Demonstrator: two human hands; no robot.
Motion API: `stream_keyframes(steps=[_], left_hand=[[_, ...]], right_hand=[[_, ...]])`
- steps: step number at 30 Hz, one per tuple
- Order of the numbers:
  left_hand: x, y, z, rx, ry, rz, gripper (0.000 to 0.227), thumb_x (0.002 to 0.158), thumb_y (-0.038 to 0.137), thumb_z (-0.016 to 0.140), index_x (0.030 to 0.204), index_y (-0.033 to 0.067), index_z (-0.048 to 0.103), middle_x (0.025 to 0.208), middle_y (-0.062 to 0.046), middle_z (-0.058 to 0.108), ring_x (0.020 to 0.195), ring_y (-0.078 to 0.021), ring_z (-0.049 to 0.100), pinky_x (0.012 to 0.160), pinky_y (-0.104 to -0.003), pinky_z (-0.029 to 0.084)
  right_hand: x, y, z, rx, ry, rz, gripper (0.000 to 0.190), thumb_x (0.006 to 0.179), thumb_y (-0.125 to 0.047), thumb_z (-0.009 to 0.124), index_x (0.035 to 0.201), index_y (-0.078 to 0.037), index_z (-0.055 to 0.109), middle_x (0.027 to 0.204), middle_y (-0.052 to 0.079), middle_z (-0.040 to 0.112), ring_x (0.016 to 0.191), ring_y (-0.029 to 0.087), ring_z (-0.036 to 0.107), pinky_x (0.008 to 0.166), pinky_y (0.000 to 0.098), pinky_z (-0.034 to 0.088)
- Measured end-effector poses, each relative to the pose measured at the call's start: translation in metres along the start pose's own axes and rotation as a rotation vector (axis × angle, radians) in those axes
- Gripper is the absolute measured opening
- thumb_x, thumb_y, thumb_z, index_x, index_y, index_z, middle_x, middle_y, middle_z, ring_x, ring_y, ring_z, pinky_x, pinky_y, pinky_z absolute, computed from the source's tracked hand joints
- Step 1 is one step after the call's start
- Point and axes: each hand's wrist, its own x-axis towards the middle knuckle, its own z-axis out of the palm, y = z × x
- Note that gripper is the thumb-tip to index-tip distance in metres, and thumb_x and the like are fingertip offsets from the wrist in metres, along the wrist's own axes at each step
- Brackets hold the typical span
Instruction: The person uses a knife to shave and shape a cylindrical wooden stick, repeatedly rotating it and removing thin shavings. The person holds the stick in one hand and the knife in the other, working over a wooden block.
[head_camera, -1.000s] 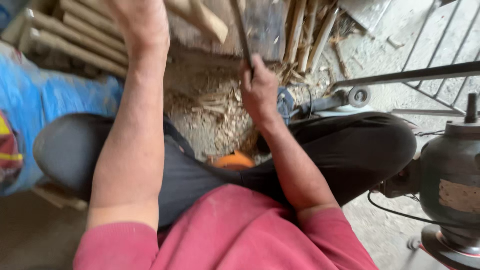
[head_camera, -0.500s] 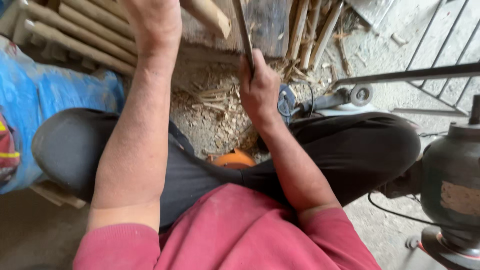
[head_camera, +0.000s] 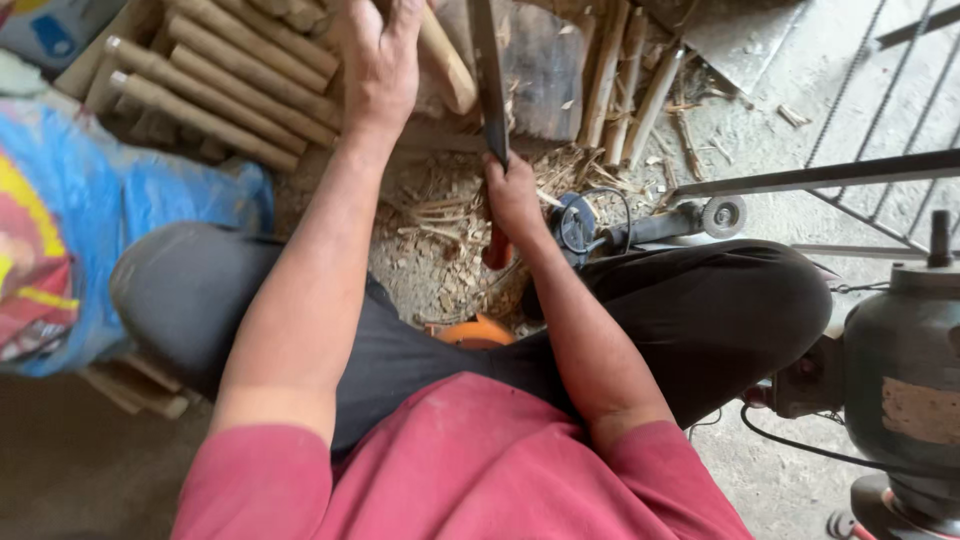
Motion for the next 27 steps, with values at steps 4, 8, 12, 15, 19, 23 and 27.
stream_keyframes(steps=[4,8,12,15,19,23,27], left_hand=[[0.019,0.008,-0.007,-0.833,0.005,-0.364,0.040,0.112,0.042,0.060,0.131,0.0086,0.050,0.102,-0.010,0.061,0.087,-0.0237,0.067,0.079,-0.042,0.062],[0.036,0.024,-0.025,-0.998,0.139,-0.737,0.048,0.102,0.049,0.058,0.121,0.0052,0.054,0.102,-0.009,0.062,0.083,-0.0199,0.066,0.068,-0.040,0.060],[0.042,0.032,-0.027,-1.056,0.179,-0.759,0.059,0.096,0.056,0.059,0.121,0.0024,0.056,0.100,-0.009,0.060,0.086,-0.0190,0.066,0.066,-0.039,0.059],[0.044,0.032,-0.023,-1.128,0.158,-0.773,0.057,0.101,0.053,0.060,0.119,-0.0008,0.055,0.099,-0.012,0.058,0.086,-0.0219,0.064,0.067,-0.041,0.060],[0.048,0.033,-0.026,-1.154,0.152,-0.831,0.049,0.104,0.046,0.058,0.122,0.0010,0.055,0.103,-0.016,0.061,0.092,-0.0264,0.066,0.078,-0.044,0.061],[0.045,0.035,-0.031,-1.093,0.119,-0.784,0.043,0.099,0.038,0.059,0.129,0.0080,0.055,0.118,-0.013,0.068,0.107,-0.0267,0.069,0.087,-0.046,0.060],[0.042,0.023,-0.033,-1.009,0.140,-0.700,0.044,0.100,0.034,0.071,0.132,0.0065,0.057,0.120,-0.012,0.067,0.112,-0.0285,0.069,0.094,-0.051,0.060]], right_hand=[[0.001,-0.006,0.001,-0.011,-0.003,-0.045,0.024,0.105,-0.024,0.057,0.090,-0.004,0.058,0.060,0.001,0.054,0.045,0.013,0.053,0.041,0.0321,0.045],[0.002,-0.003,-0.002,-0.090,0.006,-0.137,0.023,0.106,-0.022,0.058,0.092,-0.005,0.061,0.062,0.001,0.054,0.048,0.012,0.052,0.043,0.0320,0.044],[0.001,-0.010,0.002,-0.030,-0.001,-0.038,0.025,0.105,-0.022,0.056,0.087,-0.005,0.056,0.058,0.001,0.052,0.043,0.014,0.051,0.039,0.0333,0.044],[-0.007,-0.021,0.002,-0.048,-0.037,-0.035,0.023,0.104,-0.018,0.057,0.087,-0.003,0.055,0.060,0.003,0.053,0.044,0.015,0.051,0.038,0.0344,0.043],[-0.018,-0.035,0.006,-0.073,-0.036,-0.046,0.011,0.102,-0.016,0.053,0.102,-0.005,0.056,0.069,0.002,0.055,0.051,0.013,0.054,0.043,0.0326,0.047],[-0.027,-0.043,0.007,-0.177,-0.043,-0.062,0.014,0.102,-0.013,0.048,0.111,-0.006,0.054,0.075,0.003,0.058,0.060,0.014,0.058,0.051,0.0327,0.051],[-0.031,-0.048,0.005,-0.105,-0.096,-0.022,0.013,0.101,-0.012,0.045,0.108,-0.004,0.052,0.075,0.004,0.057,0.060,0.017,0.058,0.052,0.0351,0.051]])
